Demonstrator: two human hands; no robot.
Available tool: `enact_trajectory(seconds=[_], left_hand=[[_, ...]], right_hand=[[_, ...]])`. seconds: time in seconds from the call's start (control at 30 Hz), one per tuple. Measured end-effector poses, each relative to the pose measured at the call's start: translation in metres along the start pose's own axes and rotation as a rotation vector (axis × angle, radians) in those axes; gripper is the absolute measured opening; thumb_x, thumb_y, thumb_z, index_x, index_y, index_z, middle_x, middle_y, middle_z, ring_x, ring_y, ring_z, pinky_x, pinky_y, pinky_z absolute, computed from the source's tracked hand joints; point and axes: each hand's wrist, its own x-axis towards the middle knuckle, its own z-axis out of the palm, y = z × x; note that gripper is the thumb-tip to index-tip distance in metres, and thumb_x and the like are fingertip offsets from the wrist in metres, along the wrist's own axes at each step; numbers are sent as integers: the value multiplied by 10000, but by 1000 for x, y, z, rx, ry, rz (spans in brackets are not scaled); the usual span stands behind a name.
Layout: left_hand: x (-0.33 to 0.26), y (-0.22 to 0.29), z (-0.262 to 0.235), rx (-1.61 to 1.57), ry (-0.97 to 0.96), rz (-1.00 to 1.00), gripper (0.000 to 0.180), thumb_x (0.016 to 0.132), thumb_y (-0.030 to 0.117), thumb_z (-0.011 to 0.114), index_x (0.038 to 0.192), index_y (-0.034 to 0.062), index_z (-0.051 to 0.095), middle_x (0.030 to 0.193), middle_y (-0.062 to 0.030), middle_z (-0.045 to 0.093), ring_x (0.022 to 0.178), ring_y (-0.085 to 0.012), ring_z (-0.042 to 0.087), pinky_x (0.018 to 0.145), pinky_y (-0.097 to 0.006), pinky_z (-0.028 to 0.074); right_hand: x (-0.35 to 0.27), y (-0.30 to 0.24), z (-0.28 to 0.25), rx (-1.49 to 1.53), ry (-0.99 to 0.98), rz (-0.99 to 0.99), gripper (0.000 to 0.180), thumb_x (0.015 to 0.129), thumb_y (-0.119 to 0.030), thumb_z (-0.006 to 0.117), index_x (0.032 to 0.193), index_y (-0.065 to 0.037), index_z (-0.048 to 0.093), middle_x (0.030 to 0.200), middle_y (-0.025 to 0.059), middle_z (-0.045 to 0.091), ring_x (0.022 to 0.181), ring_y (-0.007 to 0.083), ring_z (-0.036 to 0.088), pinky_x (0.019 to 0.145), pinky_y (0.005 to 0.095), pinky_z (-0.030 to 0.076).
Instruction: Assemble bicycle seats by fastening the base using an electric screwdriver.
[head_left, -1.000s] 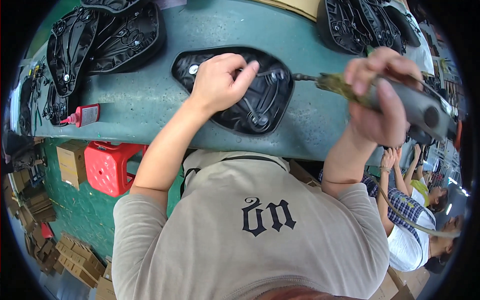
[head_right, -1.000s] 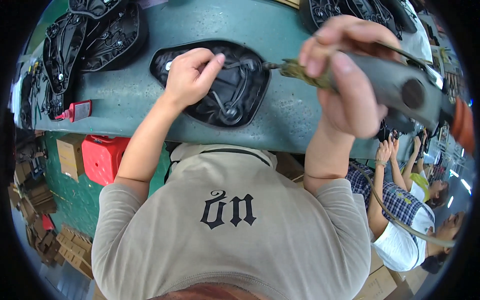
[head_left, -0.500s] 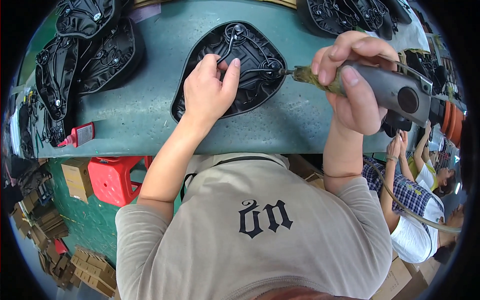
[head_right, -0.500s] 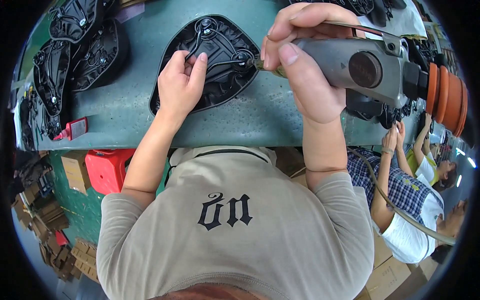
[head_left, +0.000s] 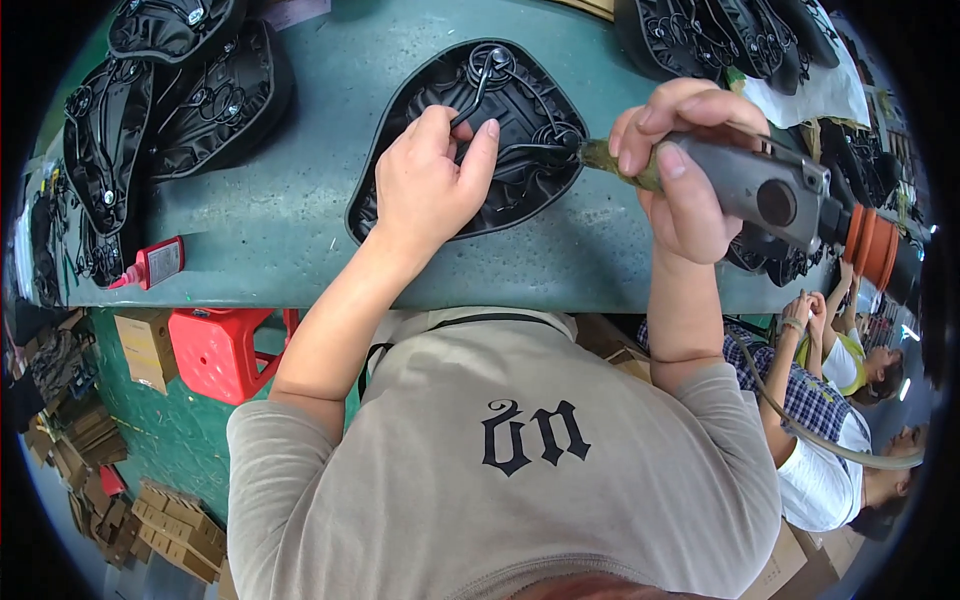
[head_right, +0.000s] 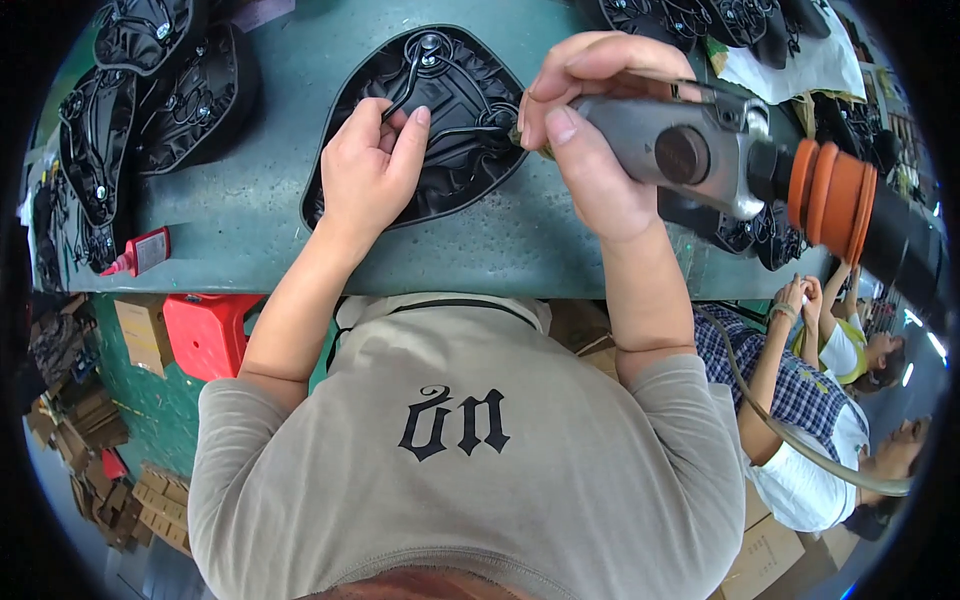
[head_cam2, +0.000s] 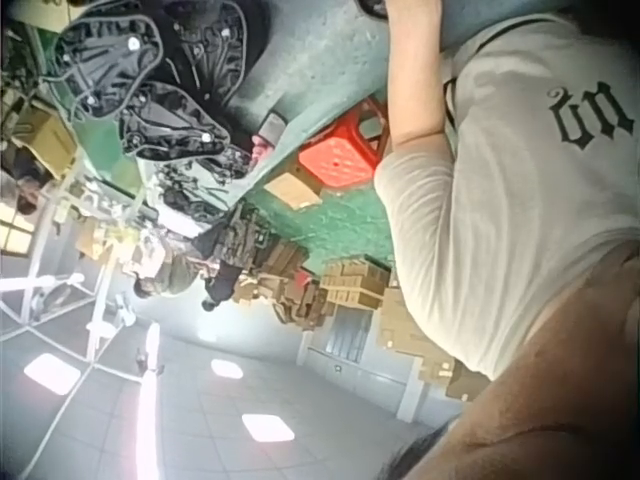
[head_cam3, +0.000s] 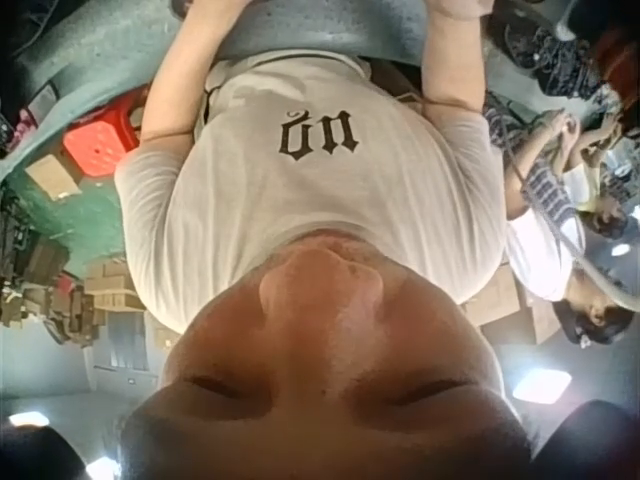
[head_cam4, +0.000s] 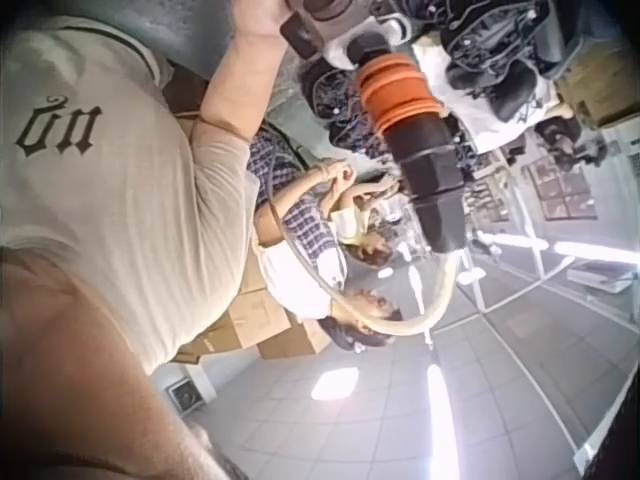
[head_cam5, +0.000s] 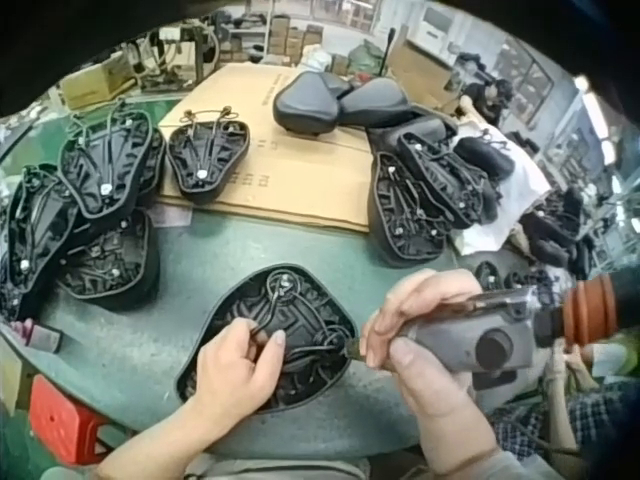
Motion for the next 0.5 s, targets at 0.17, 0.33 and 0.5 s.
enact_trajectory(seconds=[0.17, 0.33, 0.5], left_hand=[[2, -1, 0, -10, 6, 8, 286, 913, 257, 755, 892, -1, 632, 703, -99, 646, 586, -278, 634, 550, -388, 515], [4, -3, -1, -1, -25, -25, 282, 916, 254, 750, 878, 7, 619, 707, -117, 646, 606, -300, 646, 564, -406, 520], [-4, 3, 3, -39, -15, 40, 246, 916, 234, 745, 902, 23, 618, 746, -148, 661, 652, -346, 672, 587, -431, 534]], right_hand=[[-3, 5, -10, -100, 14, 80, 154, 914, 20, 528, 1058, -24, 495, 961, 217, 631, 711, 244, 619, 712, 447, 556], [-1, 0, 3, -109, -25, 46, 359, 873, 118, 586, 1193, -10, 484, 1065, 221, 666, 707, 163, 662, 674, 308, 576], [-13, -19, 7, -85, 39, 27, 379, 862, 125, 607, 1200, -6, 495, 1065, 213, 654, 700, 154, 657, 698, 302, 566]])
